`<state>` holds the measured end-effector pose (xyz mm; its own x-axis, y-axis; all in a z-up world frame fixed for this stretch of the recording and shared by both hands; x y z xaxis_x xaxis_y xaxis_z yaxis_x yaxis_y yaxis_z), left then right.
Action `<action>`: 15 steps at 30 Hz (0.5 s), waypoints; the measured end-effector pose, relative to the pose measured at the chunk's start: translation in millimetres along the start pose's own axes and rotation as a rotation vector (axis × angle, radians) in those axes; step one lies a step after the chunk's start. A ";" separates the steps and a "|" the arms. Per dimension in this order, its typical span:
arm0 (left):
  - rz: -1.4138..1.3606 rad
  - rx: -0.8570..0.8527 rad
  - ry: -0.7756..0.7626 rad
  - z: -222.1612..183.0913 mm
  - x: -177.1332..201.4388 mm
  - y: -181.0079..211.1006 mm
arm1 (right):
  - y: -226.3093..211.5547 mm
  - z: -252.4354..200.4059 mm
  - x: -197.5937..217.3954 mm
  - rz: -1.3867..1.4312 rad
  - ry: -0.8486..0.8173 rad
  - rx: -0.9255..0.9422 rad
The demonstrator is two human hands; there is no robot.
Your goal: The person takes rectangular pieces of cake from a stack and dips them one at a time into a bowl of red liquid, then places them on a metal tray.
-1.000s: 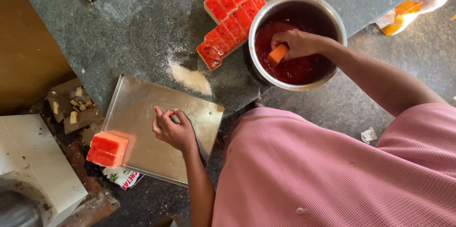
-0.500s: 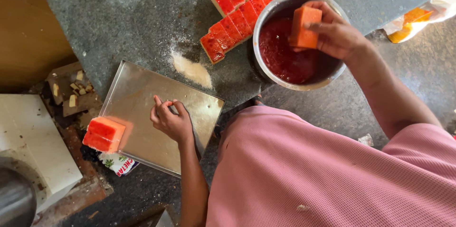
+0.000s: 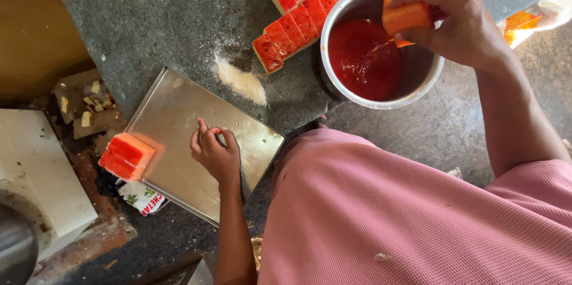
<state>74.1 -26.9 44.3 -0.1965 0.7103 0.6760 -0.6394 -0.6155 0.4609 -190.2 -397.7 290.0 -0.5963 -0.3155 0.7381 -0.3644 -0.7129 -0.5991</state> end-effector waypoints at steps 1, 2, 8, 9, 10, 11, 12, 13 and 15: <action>0.003 0.002 -0.001 -0.6 -0.3 0.9 | 0.0 1.7 -0.4 -0.021 0.002 -0.009; 0.008 0.008 0.002 0.0 -0.5 0.3 | 0.4 1.9 -2.3 -0.042 0.001 -0.012; -0.003 0.019 0.018 -1.3 -0.2 -2.1 | 13.2 0.9 -32.5 0.097 -0.102 -0.181; -0.005 0.015 0.029 -1.1 0.0 -2.2 | 14.4 1.5 -31.8 0.090 -0.100 -0.204; -0.007 0.011 0.038 -0.7 0.4 -2.4 | 15.3 1.0 -28.9 0.083 -0.098 -0.229; -0.009 0.006 0.047 -0.7 1.2 -2.2 | 17.0 0.9 -25.4 0.076 -0.095 -0.253; -0.018 0.011 0.053 -0.3 0.8 -2.4 | 14.5 1.0 -23.1 0.151 -0.099 -0.235; -0.026 0.016 0.059 -0.4 0.9 -2.6 | 13.9 1.5 -20.6 0.226 -0.104 -0.217; -0.039 0.028 0.061 -1.4 0.8 -2.5 | 23.5 0.5 -20.2 0.373 -0.114 -0.242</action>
Point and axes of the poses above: each hand's wrist, its own z-axis towards the middle knuckle, its own x-axis out of the back of the hand, y = z × x, the point moved 9 cm from there along z, towards the middle knuckle, and after that the axes turned 12 degrees about y, right-handed, at the moved point
